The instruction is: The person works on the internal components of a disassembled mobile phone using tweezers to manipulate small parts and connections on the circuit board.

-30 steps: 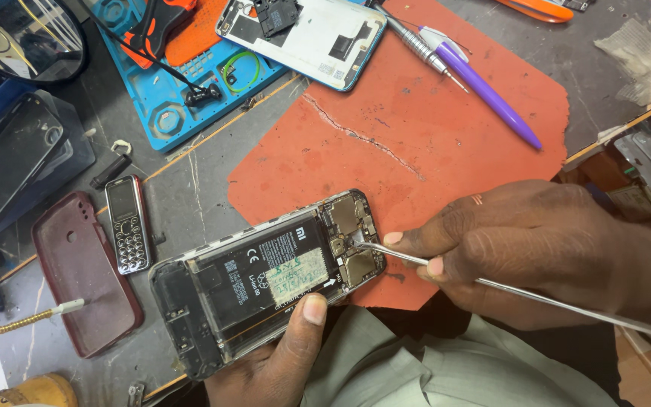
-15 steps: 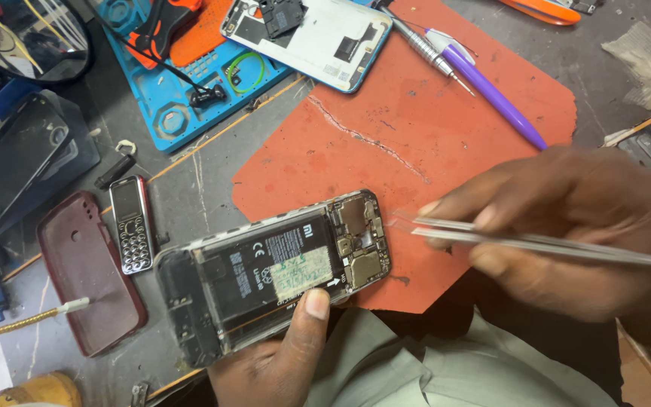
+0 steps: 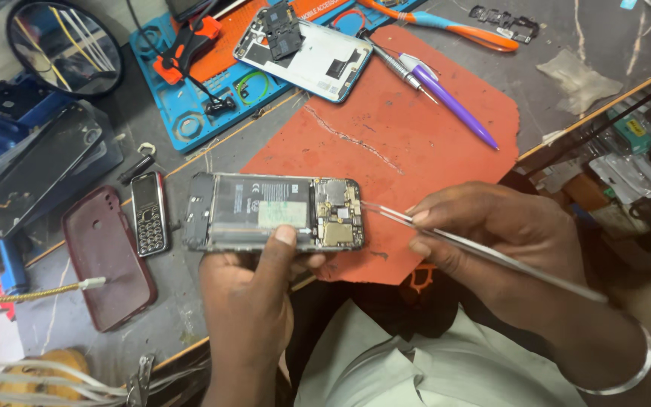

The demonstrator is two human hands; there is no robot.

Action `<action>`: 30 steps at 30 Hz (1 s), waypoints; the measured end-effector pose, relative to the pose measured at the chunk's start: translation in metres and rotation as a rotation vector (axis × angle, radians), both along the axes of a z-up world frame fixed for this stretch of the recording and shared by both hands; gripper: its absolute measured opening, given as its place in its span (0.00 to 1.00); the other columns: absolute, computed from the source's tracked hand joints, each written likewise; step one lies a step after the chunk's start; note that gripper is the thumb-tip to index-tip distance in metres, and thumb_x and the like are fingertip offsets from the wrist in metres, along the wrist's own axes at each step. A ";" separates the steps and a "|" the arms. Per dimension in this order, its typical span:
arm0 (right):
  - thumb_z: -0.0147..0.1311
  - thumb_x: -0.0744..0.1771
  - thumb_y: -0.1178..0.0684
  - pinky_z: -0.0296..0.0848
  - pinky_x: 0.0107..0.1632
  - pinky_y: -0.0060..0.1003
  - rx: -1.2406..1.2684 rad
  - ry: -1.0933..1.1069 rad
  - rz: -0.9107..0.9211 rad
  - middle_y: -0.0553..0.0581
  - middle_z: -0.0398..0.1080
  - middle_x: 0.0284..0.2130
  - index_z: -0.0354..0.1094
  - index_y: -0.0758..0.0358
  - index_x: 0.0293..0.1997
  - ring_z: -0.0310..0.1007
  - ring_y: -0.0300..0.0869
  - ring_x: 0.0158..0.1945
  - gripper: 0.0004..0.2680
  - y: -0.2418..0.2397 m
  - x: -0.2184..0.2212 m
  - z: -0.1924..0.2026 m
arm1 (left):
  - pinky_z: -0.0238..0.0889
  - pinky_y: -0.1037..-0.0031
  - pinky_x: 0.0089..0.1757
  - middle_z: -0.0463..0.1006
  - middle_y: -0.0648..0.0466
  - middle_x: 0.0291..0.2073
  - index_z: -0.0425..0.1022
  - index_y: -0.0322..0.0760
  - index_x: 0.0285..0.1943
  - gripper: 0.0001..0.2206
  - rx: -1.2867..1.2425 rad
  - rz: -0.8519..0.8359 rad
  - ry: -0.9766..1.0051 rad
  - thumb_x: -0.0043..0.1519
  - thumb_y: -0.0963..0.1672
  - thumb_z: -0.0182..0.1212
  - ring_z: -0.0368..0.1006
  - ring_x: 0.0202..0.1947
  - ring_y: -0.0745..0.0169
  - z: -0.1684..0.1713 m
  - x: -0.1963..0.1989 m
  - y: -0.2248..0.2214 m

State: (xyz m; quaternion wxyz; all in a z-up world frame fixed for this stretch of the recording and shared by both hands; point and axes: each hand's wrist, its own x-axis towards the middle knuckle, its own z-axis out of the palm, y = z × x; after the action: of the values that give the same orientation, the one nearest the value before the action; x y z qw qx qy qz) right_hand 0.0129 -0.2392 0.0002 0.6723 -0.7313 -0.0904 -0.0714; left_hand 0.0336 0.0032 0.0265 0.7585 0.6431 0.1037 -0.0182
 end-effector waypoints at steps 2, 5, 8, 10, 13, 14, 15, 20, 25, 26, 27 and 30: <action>0.62 0.65 0.65 0.79 0.46 0.31 0.138 0.039 0.004 0.60 0.78 0.42 0.75 0.70 0.46 0.77 0.37 0.44 0.07 -0.002 -0.002 -0.005 | 0.78 0.69 0.37 0.83 0.43 0.38 0.75 0.22 0.48 0.09 -0.099 -0.013 -0.017 0.64 0.40 0.60 0.82 0.34 0.57 -0.002 0.002 0.001; 0.59 0.67 0.65 0.79 0.51 0.37 0.524 0.147 0.125 0.63 0.77 0.43 0.73 0.72 0.50 0.79 0.43 0.45 0.07 -0.011 -0.002 -0.011 | 0.78 0.69 0.37 0.82 0.45 0.41 0.72 0.25 0.51 0.11 -0.191 -0.077 -0.053 0.64 0.40 0.61 0.82 0.37 0.58 -0.002 0.005 0.006; 0.57 0.70 0.65 0.79 0.51 0.41 0.599 0.076 0.150 0.65 0.77 0.45 0.71 0.74 0.51 0.79 0.47 0.48 0.05 -0.013 -0.003 -0.016 | 0.78 0.70 0.37 0.82 0.44 0.42 0.73 0.25 0.52 0.11 -0.186 -0.131 -0.065 0.64 0.40 0.62 0.82 0.37 0.59 -0.003 0.005 0.008; 0.56 0.70 0.64 0.79 0.51 0.42 0.664 0.078 0.165 0.66 0.78 0.44 0.70 0.73 0.51 0.80 0.48 0.48 0.06 -0.012 -0.002 -0.016 | 0.78 0.71 0.37 0.83 0.44 0.41 0.74 0.24 0.51 0.11 -0.139 -0.123 -0.053 0.64 0.40 0.62 0.81 0.35 0.59 -0.005 0.004 0.007; 0.55 0.69 0.64 0.79 0.52 0.41 0.580 0.094 0.109 0.65 0.77 0.44 0.68 0.72 0.52 0.80 0.47 0.48 0.07 -0.006 -0.001 -0.012 | 0.78 0.72 0.37 0.83 0.43 0.39 0.75 0.22 0.50 0.10 -0.077 -0.130 -0.072 0.65 0.40 0.62 0.80 0.33 0.61 -0.006 0.002 0.006; 0.56 0.69 0.64 0.79 0.53 0.41 0.522 0.102 0.077 0.65 0.77 0.43 0.68 0.73 0.53 0.80 0.46 0.48 0.07 -0.004 -0.001 -0.009 | 0.77 0.72 0.36 0.83 0.43 0.38 0.75 0.22 0.49 0.10 -0.059 -0.119 -0.077 0.65 0.40 0.62 0.80 0.32 0.62 -0.006 0.001 0.006; 0.56 0.69 0.64 0.80 0.53 0.39 0.465 0.095 0.059 0.64 0.77 0.43 0.68 0.72 0.52 0.80 0.45 0.48 0.08 -0.001 0.000 -0.006 | 0.77 0.72 0.35 0.82 0.44 0.37 0.75 0.22 0.48 0.09 -0.040 -0.107 -0.082 0.65 0.40 0.62 0.79 0.31 0.62 -0.007 0.000 0.004; 0.57 0.68 0.63 0.81 0.50 0.33 0.104 0.002 -0.018 0.61 0.79 0.40 0.70 0.73 0.51 0.81 0.40 0.45 0.08 0.008 0.008 0.014 | 0.79 0.73 0.34 0.82 0.47 0.37 0.73 0.25 0.47 0.07 0.017 -0.063 -0.145 0.65 0.39 0.60 0.79 0.31 0.65 -0.005 -0.002 -0.003; 0.59 0.67 0.60 0.81 0.44 0.30 -0.038 -0.045 0.051 0.59 0.80 0.38 0.71 0.73 0.50 0.82 0.38 0.41 0.08 0.007 0.034 0.022 | 0.80 0.72 0.36 0.81 0.47 0.38 0.71 0.25 0.47 0.07 0.026 -0.098 -0.143 0.65 0.39 0.58 0.80 0.33 0.65 0.001 0.000 -0.003; 0.59 0.68 0.59 0.81 0.44 0.30 -0.025 -0.045 0.083 0.59 0.80 0.38 0.71 0.73 0.50 0.82 0.38 0.41 0.08 0.006 0.040 0.020 | 0.79 0.72 0.35 0.81 0.47 0.38 0.71 0.25 0.48 0.07 0.017 -0.103 -0.152 0.66 0.39 0.58 0.80 0.33 0.65 0.002 0.000 -0.002; 0.59 0.67 0.59 0.81 0.42 0.30 0.027 -0.023 0.105 0.58 0.79 0.37 0.71 0.73 0.50 0.81 0.37 0.39 0.09 0.006 0.047 0.018 | 0.79 0.73 0.35 0.82 0.47 0.38 0.71 0.25 0.48 0.07 0.008 -0.108 -0.161 0.66 0.39 0.58 0.80 0.33 0.65 0.002 0.001 -0.001; 0.60 0.68 0.58 0.79 0.39 0.28 0.105 0.021 0.144 0.56 0.78 0.35 0.71 0.73 0.49 0.78 0.35 0.36 0.09 0.004 0.053 0.005 | 0.79 0.72 0.37 0.82 0.47 0.39 0.70 0.25 0.48 0.07 -0.008 -0.104 -0.139 0.66 0.39 0.57 0.80 0.34 0.65 -0.001 0.000 0.001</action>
State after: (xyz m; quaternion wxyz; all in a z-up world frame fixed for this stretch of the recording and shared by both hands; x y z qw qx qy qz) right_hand 0.0662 -0.2347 0.0051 0.7141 -0.6872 -0.1320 -0.0199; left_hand 0.0341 0.0037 0.0252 0.7645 0.6442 0.0171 -0.0134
